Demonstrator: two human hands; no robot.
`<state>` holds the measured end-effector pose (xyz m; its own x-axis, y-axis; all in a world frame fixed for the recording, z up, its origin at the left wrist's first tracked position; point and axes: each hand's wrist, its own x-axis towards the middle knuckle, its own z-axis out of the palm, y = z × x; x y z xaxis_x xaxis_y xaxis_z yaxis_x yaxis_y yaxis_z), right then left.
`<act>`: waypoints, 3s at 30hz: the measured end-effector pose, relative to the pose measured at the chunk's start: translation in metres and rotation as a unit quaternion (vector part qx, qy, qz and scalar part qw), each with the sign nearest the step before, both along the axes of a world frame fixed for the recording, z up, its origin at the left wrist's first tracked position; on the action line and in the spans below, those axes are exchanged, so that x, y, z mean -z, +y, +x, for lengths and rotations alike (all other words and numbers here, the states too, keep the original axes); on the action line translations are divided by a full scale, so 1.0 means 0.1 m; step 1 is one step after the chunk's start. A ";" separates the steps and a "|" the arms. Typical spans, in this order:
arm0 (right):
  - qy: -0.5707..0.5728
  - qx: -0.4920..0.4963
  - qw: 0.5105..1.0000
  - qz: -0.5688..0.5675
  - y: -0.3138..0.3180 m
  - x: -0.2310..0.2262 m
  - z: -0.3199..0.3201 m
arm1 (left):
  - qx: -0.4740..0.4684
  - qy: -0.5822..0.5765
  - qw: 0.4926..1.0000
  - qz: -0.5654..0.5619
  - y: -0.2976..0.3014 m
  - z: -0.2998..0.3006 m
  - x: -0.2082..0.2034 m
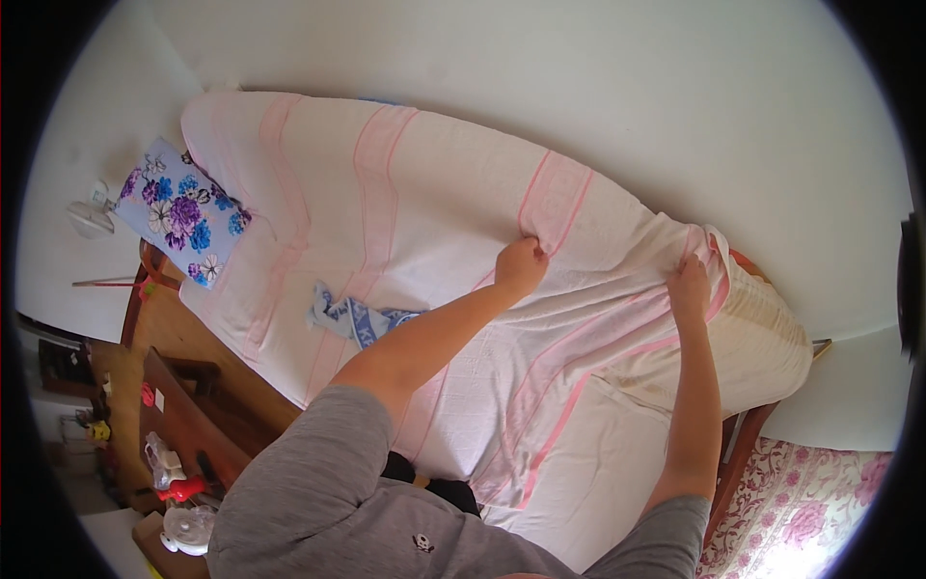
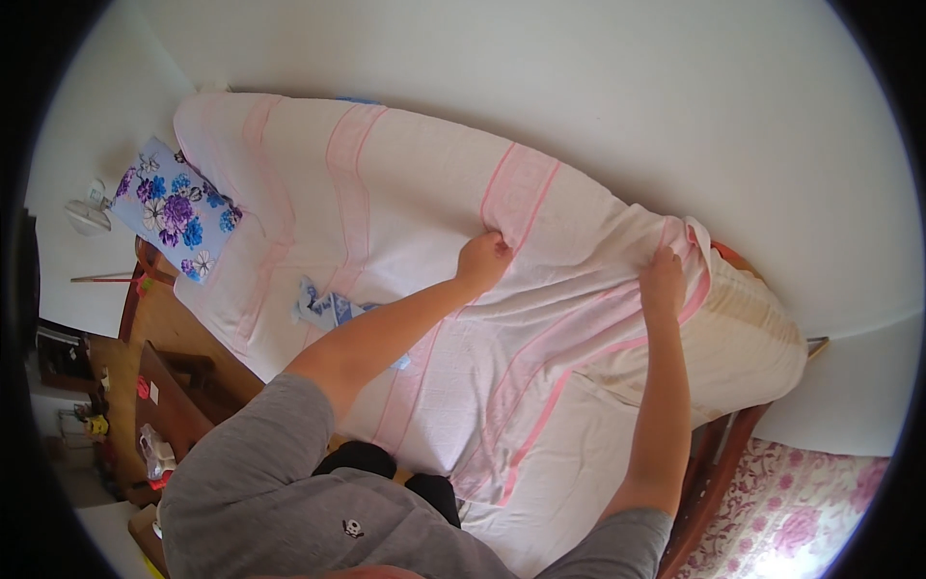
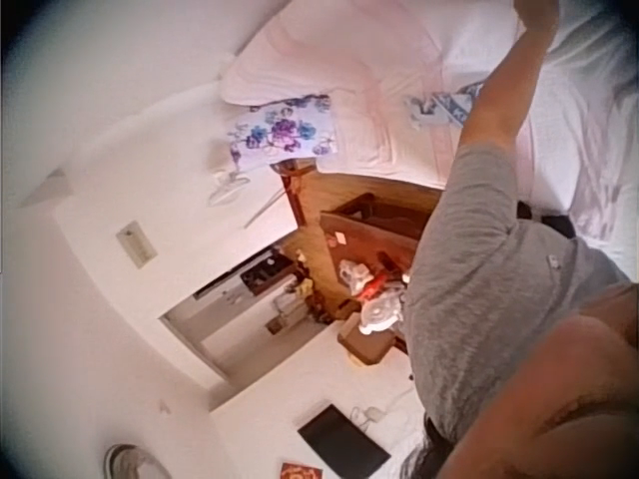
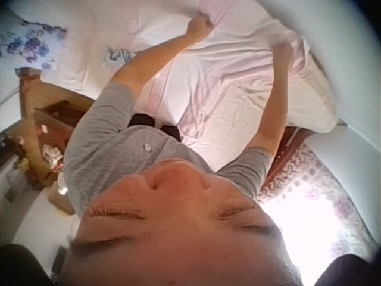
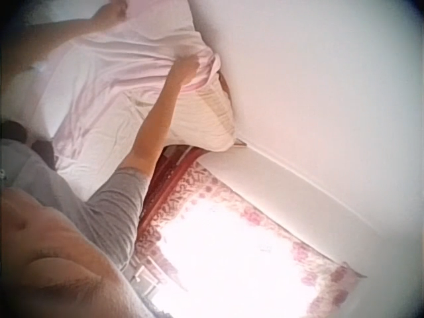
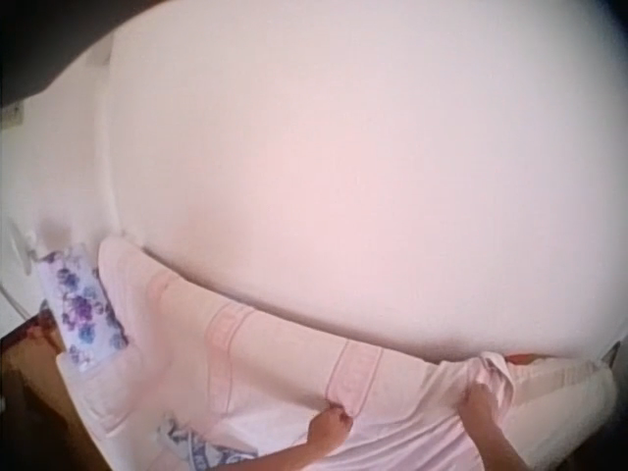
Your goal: Making a bed by smoothing the sheets, arranging pillows, and folding a small towel.
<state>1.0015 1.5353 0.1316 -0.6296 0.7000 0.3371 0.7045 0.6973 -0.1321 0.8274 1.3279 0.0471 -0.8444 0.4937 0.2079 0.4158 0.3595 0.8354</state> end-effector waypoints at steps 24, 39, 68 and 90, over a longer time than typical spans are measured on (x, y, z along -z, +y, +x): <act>-0.069 -0.058 0.995 -0.036 -0.07 -0.32 -0.81 | 0.008 0.208 0.977 0.054 0.11 -0.65 -0.76; -0.120 0.094 0.988 0.021 0.40 -0.27 -0.52 | 0.180 0.225 0.957 0.002 0.42 -0.61 -0.88; 0.382 0.197 0.783 -0.450 1.63 0.04 0.76 | -0.075 0.225 0.959 -0.156 0.05 -2.52 -0.71; 0.211 0.163 0.920 -0.287 2.15 -0.16 1.01 | -0.074 0.366 0.924 -0.080 0.15 -2.36 -0.63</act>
<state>1.1029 1.7504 0.1474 -0.2528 0.9673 0.0191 0.6644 0.1879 -0.7233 0.5915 1.3433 0.1098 -0.5670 0.4578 0.6848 0.7851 0.5520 0.2810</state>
